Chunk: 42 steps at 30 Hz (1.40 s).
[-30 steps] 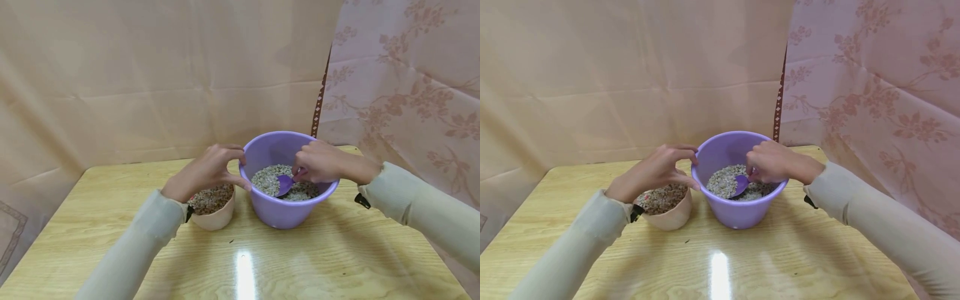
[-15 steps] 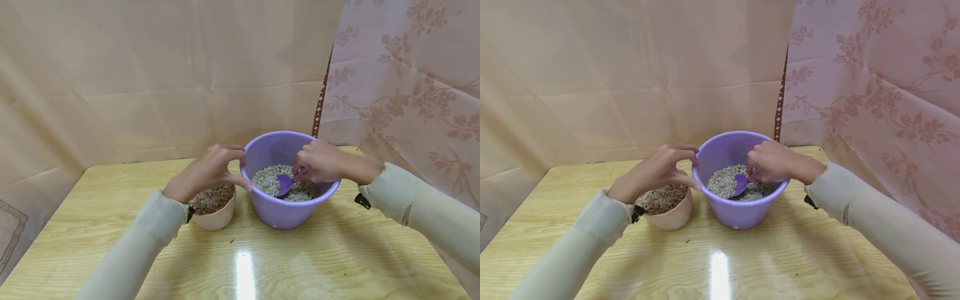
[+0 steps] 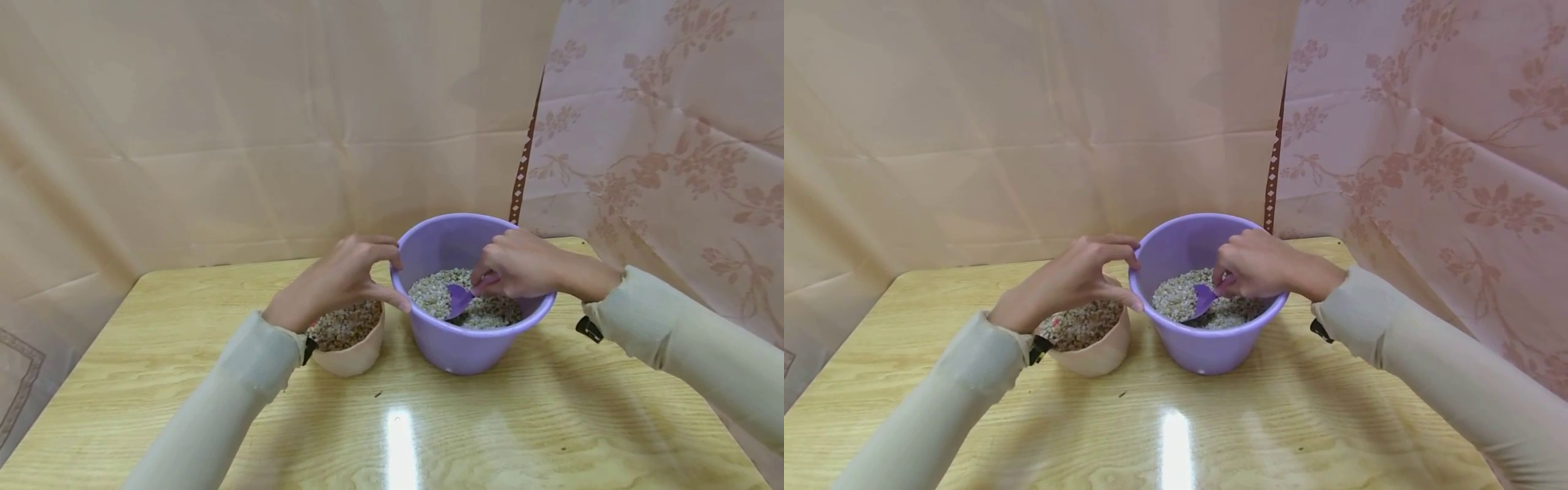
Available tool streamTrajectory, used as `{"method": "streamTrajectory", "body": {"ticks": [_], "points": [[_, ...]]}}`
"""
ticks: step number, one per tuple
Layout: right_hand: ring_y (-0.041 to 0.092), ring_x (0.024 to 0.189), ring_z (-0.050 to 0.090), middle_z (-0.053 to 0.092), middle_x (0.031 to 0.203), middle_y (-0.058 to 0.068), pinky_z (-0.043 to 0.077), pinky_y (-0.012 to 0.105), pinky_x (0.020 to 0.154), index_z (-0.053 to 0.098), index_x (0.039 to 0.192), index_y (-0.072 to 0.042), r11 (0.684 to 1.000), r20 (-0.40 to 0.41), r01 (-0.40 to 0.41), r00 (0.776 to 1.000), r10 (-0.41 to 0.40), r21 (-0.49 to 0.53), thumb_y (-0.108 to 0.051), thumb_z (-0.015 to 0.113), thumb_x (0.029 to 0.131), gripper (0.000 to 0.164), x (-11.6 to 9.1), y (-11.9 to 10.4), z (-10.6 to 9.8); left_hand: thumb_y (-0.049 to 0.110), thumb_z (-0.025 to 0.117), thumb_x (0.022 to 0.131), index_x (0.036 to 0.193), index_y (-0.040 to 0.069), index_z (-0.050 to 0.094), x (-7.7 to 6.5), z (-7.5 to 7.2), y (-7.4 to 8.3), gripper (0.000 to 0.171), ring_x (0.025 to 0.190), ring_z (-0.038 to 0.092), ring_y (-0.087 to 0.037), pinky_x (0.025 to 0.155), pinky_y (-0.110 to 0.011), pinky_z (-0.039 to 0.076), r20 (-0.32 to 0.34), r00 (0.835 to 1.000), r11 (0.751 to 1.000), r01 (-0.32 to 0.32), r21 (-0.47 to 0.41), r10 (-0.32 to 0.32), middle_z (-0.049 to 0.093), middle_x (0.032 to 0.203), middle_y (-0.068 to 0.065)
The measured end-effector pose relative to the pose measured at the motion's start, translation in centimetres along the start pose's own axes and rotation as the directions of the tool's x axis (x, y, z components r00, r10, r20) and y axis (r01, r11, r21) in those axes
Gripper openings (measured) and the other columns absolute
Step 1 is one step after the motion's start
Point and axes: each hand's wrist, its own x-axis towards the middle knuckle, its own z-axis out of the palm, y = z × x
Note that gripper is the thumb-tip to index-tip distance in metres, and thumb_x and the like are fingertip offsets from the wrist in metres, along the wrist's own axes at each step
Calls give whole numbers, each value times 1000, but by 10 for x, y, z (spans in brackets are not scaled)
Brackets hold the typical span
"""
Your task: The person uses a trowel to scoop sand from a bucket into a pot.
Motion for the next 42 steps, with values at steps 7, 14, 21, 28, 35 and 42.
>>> {"method": "streamTrajectory", "body": {"ticks": [7, 14, 21, 28, 35, 42], "points": [[-8, 57, 57, 71, 73, -19, 42, 21, 49, 80, 83, -27, 1000, -11, 0, 1000, 0, 31, -21, 83, 80, 8, 0, 1, 0, 44, 86, 67, 85, 11, 68, 0, -2, 1, 42, 71, 54, -8, 70, -30, 46, 5, 1000, 1000, 19, 0, -19, 71, 97, -1], [-7, 62, 62, 73, 77, -18, 46, 21, 53, 81, 86, -26, 999, -21, 4, 1000, -3, 55, -22, 84, 80, 9, 0, 2, 1, 44, 86, 67, 86, 11, 68, 0, -2, 0, 43, 70, 54, -8, 69, -30, 46, 2, 1000, 1000, 12, -1, -12, 71, 97, -1], [-8, 61, 60, 73, 76, -18, 45, 21, 53, 81, 87, -25, 998, -29, -6, 1000, 8, 70, -21, 84, 79, 9, 0, 2, 0, 45, 86, 67, 86, 10, 69, 0, -1, -1, 43, 71, 55, -8, 68, -30, 47, 4, 1000, 1000, 14, -1, -14, 71, 98, -2], [-9, 59, 59, 73, 76, -17, 44, 21, 51, 81, 88, -24, 993, -27, -39, 999, 43, 110, -18, 85, 79, 11, -1, 0, -2, 45, 86, 68, 87, 10, 69, 0, -2, 0, 43, 69, 54, -8, 68, -30, 46, 10, 1000, 1000, 27, -1, -27, 71, 98, -1], [-8, 52, 50, 69, 71, -21, 39, 22, 46, 81, 88, -25, 992, -28, -52, 998, 55, 115, -21, 84, 80, 9, -1, 0, -2, 44, 86, 68, 86, 9, 69, 0, -2, 0, 43, 71, 54, -8, 66, -28, 47, 14, 999, 1000, 30, -8, -30, 70, 97, -1], [-8, 55, 54, 71, 74, -19, 42, 21, 48, 81, 89, -23, 990, -23, -55, 998, 59, 129, -20, 83, 81, 9, -2, -1, -4, 43, 86, 67, 86, 11, 70, 0, -2, 1, 41, 71, 55, -8, 74, -34, 43, 12, 1000, 1000, 27, 5, -27, 71, 99, -1]]}}
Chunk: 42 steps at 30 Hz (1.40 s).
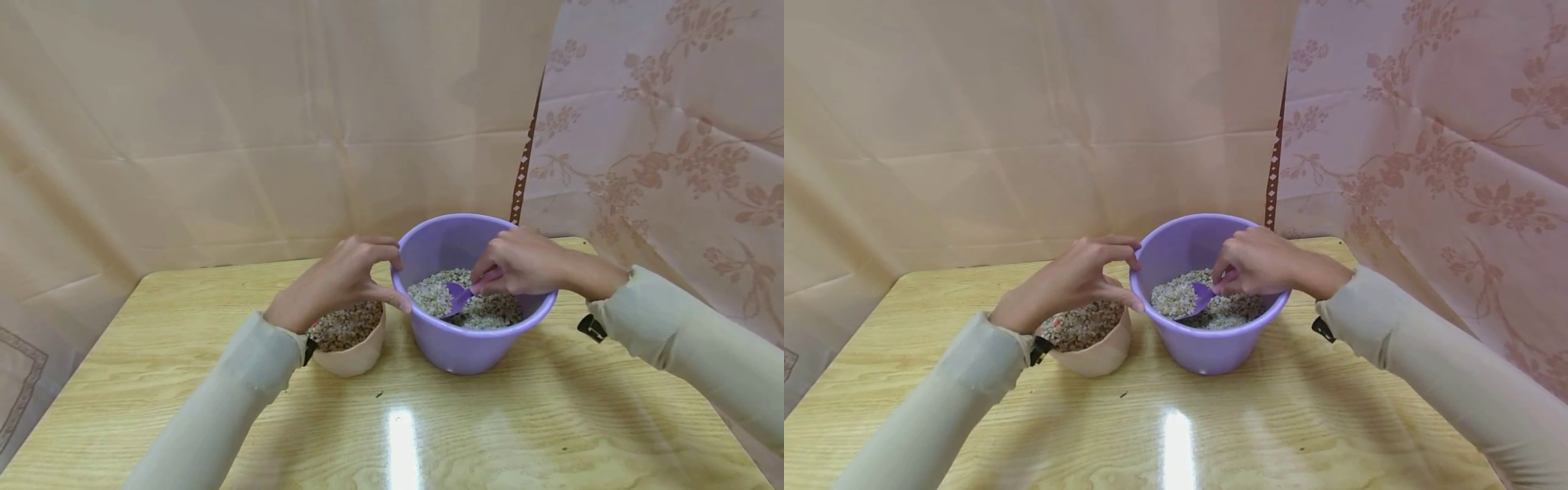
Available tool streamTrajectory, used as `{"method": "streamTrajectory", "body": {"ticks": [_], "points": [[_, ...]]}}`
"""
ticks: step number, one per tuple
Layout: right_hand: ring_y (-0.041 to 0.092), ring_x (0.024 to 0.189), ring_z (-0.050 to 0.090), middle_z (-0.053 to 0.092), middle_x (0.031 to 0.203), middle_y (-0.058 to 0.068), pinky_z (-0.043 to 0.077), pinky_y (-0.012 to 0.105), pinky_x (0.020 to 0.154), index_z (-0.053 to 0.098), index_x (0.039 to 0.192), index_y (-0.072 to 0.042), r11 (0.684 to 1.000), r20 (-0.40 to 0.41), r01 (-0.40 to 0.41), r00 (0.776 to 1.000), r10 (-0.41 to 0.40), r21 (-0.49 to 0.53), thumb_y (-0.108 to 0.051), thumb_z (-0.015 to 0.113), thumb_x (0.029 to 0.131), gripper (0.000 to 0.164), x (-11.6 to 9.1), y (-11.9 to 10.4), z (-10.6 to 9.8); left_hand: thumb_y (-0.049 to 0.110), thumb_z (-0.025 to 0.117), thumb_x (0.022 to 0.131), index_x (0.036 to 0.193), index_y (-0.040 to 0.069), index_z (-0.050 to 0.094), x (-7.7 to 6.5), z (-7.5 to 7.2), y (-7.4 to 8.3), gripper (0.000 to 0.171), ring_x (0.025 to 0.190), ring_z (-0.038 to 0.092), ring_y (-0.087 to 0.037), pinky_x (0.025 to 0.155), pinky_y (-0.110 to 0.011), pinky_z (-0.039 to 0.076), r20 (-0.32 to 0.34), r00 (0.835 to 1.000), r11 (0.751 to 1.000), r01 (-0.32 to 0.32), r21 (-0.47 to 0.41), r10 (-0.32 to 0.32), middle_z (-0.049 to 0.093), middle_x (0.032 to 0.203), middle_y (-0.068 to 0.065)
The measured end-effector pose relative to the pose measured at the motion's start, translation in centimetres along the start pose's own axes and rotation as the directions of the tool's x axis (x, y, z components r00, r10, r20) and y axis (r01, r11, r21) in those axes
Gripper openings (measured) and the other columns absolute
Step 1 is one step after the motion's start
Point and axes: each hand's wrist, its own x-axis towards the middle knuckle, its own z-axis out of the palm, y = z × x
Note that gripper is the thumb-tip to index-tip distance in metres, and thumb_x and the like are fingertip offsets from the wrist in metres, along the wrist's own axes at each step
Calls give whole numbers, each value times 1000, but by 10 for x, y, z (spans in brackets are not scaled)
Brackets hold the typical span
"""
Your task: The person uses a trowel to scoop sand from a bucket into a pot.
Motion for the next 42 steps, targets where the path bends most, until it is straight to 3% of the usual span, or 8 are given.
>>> {"method": "streamTrajectory", "body": {"ticks": [7, 14, 28, 42], "points": [[-7, 59, 57, 72, 77, -18, 45, 22, 53, 81, 90, -22, 1000, -9, -6, 1000, 6, 2, -22, 83, 82, 9, -1, -1, -4, 43, 87, 66, 86, 11, 70, 0, -1, 0, 42, 73, 57, -8, 76, -35, 44, -6, 1000, 1000, -7, -5, 7, 71, 99, -1], [-6, 68, 65, 75, 83, -13, 50, 22, 59, 82, 93, -21, 1000, -39, 6, 999, -5, 20, -19, 83, 81, 12, -3, 0, -8, 45, 86, 68, 86, 11, 69, 0, -1, 1, 42, 71, 53, -8, 67, -28, 46, 1, 1000, 1000, -5, -19, 5, 70, 97, 0], [-7, 62, 60, 73, 80, -17, 47, 22, 54, 81, 93, -22, 999, -48, -23, 999, 25, 40, -20, 83, 82, 11, -7, -1, -10, 45, 85, 69, 87, 10, 70, 0, -2, 1, 42, 73, 56, -8, 67, -27, 48, 8, 1000, 1000, -4, -18, 5, 70, 99, -1], [-7, 70, 66, 75, 85, -15, 52, 21, 62, 81, 95, -22, 997, -65, -35, 997, 40, 67, -21, 82, 83, 11, -10, -2, -12, 46, 85, 69, 87, 11, 70, -1, -1, 1, 42, 75, 56, -8, 69, -29, 48, 5, 1000, 1000, 0, -13, 0, 71, 100, -1]]}}
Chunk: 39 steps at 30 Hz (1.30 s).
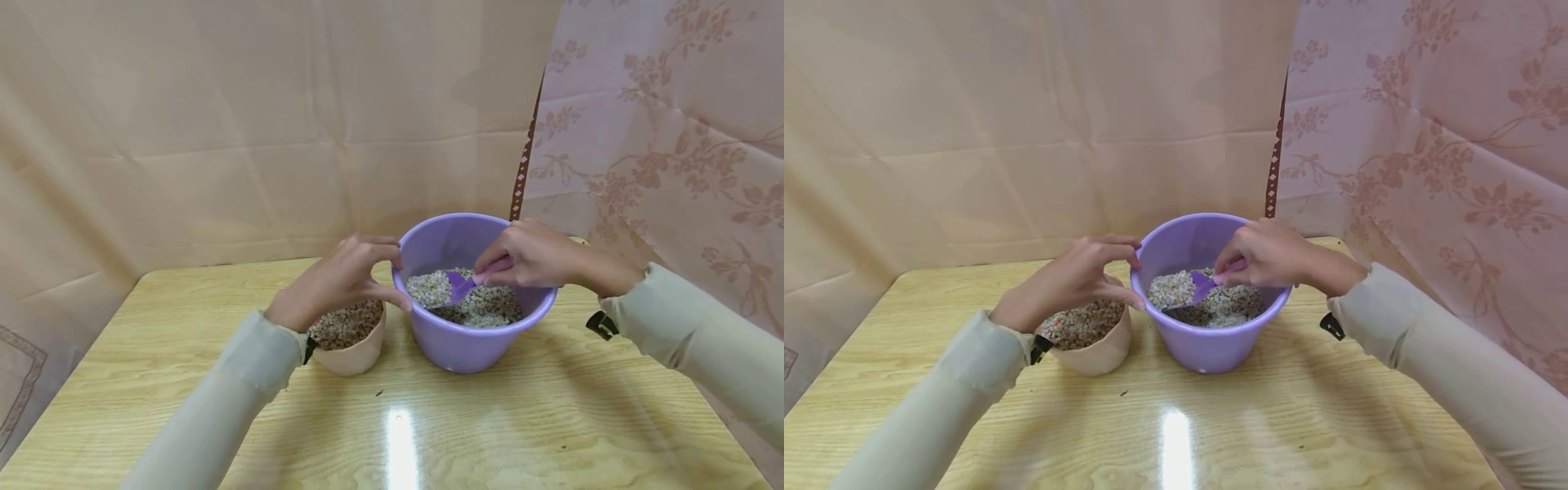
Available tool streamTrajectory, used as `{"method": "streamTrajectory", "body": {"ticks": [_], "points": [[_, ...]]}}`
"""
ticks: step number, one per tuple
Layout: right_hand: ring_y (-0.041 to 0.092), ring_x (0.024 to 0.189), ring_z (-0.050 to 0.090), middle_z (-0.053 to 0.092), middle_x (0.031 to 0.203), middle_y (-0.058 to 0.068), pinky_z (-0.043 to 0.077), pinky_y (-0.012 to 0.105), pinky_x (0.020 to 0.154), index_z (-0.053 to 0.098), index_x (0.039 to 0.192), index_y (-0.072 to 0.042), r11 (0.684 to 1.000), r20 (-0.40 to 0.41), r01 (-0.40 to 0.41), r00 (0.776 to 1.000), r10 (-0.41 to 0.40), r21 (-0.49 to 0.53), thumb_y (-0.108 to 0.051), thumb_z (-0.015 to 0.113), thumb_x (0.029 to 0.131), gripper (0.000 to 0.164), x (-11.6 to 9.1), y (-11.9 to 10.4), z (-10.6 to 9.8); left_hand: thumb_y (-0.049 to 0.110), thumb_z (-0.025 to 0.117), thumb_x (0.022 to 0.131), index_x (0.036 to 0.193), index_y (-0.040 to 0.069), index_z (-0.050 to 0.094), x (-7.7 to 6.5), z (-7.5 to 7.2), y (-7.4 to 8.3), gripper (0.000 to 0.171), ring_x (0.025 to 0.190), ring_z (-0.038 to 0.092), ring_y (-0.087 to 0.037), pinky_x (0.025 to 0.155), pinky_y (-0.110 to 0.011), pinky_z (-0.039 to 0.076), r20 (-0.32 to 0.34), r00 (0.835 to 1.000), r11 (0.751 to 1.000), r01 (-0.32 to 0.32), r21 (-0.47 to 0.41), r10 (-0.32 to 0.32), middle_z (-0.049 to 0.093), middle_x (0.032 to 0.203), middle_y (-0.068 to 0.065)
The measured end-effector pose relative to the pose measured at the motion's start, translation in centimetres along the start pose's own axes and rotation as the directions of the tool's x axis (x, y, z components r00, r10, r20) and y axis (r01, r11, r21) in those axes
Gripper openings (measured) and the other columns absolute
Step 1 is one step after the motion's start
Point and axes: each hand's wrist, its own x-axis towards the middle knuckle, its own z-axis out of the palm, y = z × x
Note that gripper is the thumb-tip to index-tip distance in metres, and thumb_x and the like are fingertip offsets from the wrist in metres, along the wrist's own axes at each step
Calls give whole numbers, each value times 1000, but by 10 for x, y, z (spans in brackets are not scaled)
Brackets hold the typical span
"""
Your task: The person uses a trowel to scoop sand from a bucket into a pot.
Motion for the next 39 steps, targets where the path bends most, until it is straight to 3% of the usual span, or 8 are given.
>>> {"method": "streamTrajectory", "body": {"ticks": [20, 27, 39], "points": [[-10, 67, 63, 73, 80, -21, 51, 22, 60, 81, 91, -24, 1000, -75, 23, 997, -25, -16, -22, 82, 83, 9, -4, 3, 0, 45, 85, 70, 90, 10, 71, -2, 0, 0, 43, 78, 58, -8, 77, -32, 49, 2, 1000, 1000, 6, -5, -6, 70, 102, 1], [-9, 66, 64, 74, 80, -15, 52, 20, 59, 81, 92, -18, 999, -113, 46, 993, -45, 10, -18, 83, 82, 10, -6, 3, -1, 46, 85, 69, 92, 10, 71, -2, 0, 2, 44, 78, 58, -9, 80, -35, 47, 9, 1000, 1000, 22, -3, -22, 70, 102, 0], [-11, 59, 59, 73, 76, -16, 45, 17, 50, 81, 92, -17, 995, -181, 99, 979, -98, -4, -15, 84, 79, 13, -8, 6, 1, 47, 85, 69, 92, 9, 71, -3, 2, 0, 47, 73, 55, -8, 81, -36, 46, -13, 1000, 1000, 4, 7, -4, 69, 97, 2]]}}
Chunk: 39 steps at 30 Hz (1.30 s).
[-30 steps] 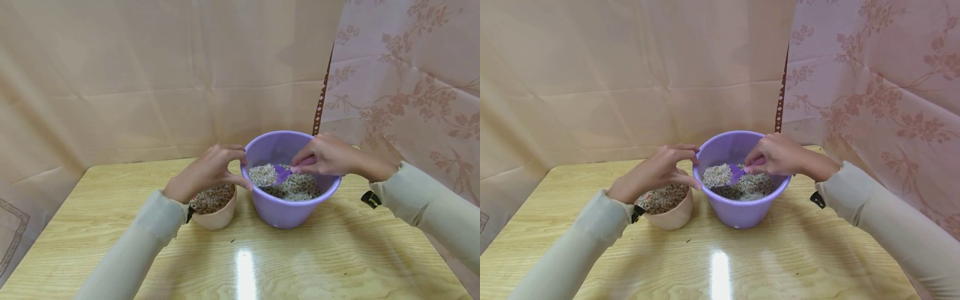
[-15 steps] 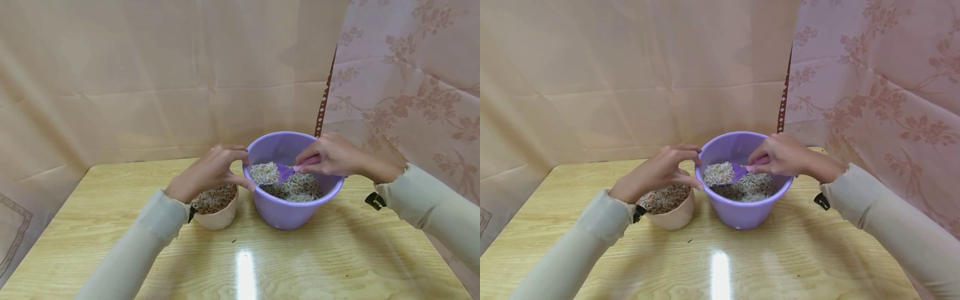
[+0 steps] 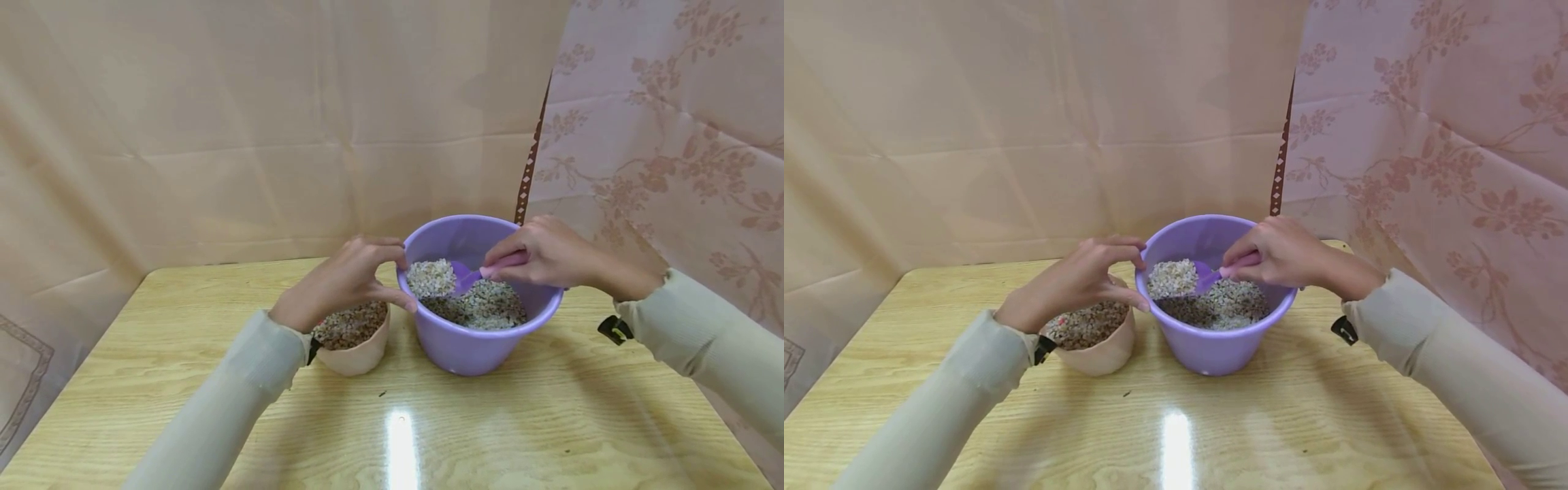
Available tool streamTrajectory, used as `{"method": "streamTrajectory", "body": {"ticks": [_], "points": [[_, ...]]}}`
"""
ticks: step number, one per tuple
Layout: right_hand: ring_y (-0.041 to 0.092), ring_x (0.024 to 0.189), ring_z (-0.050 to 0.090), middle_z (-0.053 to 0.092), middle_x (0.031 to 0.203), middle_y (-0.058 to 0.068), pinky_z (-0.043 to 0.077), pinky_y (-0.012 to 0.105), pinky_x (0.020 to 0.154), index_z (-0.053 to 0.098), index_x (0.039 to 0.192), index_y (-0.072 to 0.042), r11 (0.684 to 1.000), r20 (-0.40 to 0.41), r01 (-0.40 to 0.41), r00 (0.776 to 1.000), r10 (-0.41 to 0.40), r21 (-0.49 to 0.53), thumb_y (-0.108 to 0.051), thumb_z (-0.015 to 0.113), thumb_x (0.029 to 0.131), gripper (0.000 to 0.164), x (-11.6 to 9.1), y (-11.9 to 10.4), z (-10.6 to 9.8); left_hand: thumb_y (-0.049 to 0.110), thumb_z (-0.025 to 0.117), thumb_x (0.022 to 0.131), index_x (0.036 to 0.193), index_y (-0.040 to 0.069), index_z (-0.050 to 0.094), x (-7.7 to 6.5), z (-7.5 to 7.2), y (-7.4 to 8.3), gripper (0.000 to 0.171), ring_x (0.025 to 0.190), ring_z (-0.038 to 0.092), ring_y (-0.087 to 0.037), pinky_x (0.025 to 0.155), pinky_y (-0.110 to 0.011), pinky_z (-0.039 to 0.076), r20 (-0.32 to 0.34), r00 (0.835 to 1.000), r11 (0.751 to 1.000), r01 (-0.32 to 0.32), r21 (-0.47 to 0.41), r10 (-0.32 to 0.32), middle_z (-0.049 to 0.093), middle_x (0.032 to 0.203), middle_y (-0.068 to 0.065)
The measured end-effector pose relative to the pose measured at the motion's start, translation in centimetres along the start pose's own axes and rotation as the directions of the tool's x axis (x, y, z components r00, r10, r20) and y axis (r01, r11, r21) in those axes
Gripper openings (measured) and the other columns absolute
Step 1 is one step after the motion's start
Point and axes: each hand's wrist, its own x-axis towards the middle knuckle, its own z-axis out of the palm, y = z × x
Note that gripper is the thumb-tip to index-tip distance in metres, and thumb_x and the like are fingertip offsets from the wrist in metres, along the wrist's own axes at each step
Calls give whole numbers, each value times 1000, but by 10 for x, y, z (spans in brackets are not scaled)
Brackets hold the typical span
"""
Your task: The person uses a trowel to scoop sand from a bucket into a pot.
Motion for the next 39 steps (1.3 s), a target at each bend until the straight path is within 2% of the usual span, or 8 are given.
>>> {"method": "streamTrajectory", "body": {"ticks": [8, 22, 30, 39], "points": [[-12, 63, 62, 75, 79, -14, 46, 15, 53, 81, 93, -16, 1000, -23, 0, 1000, 0, -1, -13, 85, 78, 16, -2, 0, -2, 47, 85, 69, 91, 10, 69, 0, -1, 1, 46, 71, 53, -8, 81, -39, 42, 2, 1000, 1000, 6, 16, -6, 68, 96, 4], [-9, 64, 64, 76, 82, -9, 49, 15, 53, 80, 95, -13, 999, -25, -27, 999, 28, 44, -9, 85, 77, 19, -7, -1, -8, 46, 85, 70, 94, 11, 71, 0, -2, 3, 45, 83, 62, -9, 87, -39, 45, 13, 999, 1000, 30, 5, -30, 71, 104, 2], [-1, 62, 67, 76, 82, -6, 48, 16, 49, 79, 95, -11, 998, -35, -27, 999, 29, 64, -6, 85, 76, 21, -6, -4, -12, 47, 84, 70, 97, 12, 72, 0, -3, 2, 47, 89, 64, -9, 90, -39, 45, 24, 999, 999, 49, -4, -49, 70, 106, 4], [1, 63, 68, 76, 82, -2, 50, 17, 49, 79, 95, -8, 995, -53, -11, 998, 17, 100, -1, 85, 75, 23, -5, -7, -18, 48, 84, 71, 100, 12, 72, -2, -5, 2, 47, 96, 65, -10, 95, -39, 44, 44, 997, 998, 63, -32, -61, 71, 106, 5]]}}
